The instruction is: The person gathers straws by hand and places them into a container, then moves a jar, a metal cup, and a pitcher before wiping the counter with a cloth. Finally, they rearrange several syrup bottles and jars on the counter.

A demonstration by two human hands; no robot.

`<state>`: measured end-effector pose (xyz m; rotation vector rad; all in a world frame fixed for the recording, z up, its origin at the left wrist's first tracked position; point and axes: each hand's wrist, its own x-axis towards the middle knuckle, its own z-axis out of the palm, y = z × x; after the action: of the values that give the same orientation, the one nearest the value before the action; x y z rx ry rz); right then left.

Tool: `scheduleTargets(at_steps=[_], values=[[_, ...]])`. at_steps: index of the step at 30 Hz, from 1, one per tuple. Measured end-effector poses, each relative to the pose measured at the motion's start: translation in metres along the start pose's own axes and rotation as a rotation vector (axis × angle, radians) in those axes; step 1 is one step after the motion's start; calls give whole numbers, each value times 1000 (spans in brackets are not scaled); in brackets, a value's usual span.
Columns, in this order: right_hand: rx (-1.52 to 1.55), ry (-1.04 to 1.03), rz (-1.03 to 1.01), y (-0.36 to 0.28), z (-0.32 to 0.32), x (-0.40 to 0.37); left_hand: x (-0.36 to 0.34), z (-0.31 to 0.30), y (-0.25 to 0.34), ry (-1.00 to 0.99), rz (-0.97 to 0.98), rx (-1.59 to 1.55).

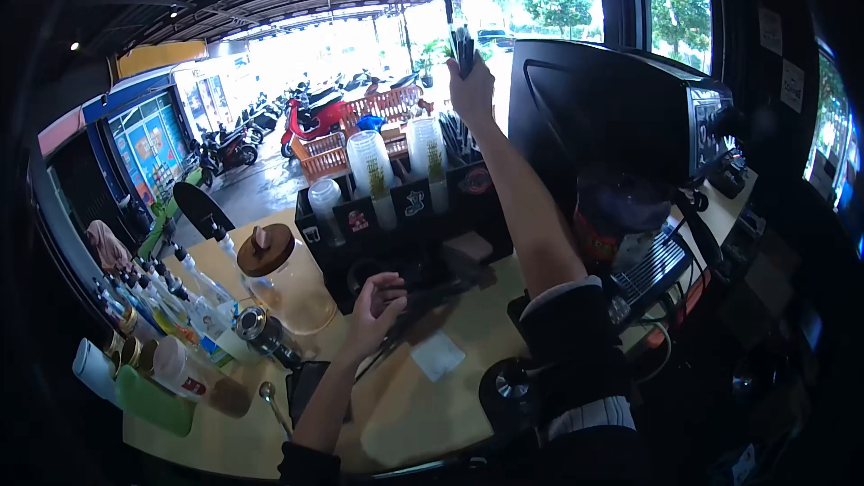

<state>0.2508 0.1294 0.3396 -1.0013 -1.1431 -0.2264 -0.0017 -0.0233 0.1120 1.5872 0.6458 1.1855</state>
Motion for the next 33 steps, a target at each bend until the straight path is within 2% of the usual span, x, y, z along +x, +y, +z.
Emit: scheduleTargets(at_steps=[2, 4, 9, 14, 17, 20, 22, 24, 26, 29, 33], values=[[20, -45, 52, 17, 7, 0, 0, -5, 1, -17, -44, 45], [109, -19, -71, 34, 18, -4, 2, -11, 1, -14, -41, 87], [15, -170, -6, 68, 28, -12, 6, -10, 1, 1, -51, 91], [39, -218, 42, 99, 43, -25, 11, -6, -4, -31, -63, 75], [-146, -243, 193, 99, 35, -43, 13, -4, -6, -38, -58, 50], [-315, -258, 272, 149, 46, -51, 13, -2, -7, -54, -64, 48], [-288, -310, 307, 129, 33, -48, 14, -3, -6, -67, -61, 53], [-293, -229, 248, 117, 28, -44, 14, -3, -5, -70, -59, 52], [-246, -170, 233, 131, 36, -33, 14, -3, -8, -67, -68, 51], [-109, -333, 266, 107, 22, -27, 15, -4, -12, -72, -71, 53], [-147, -297, 196, 132, 36, -37, 15, -5, -17, -93, -55, 44]])
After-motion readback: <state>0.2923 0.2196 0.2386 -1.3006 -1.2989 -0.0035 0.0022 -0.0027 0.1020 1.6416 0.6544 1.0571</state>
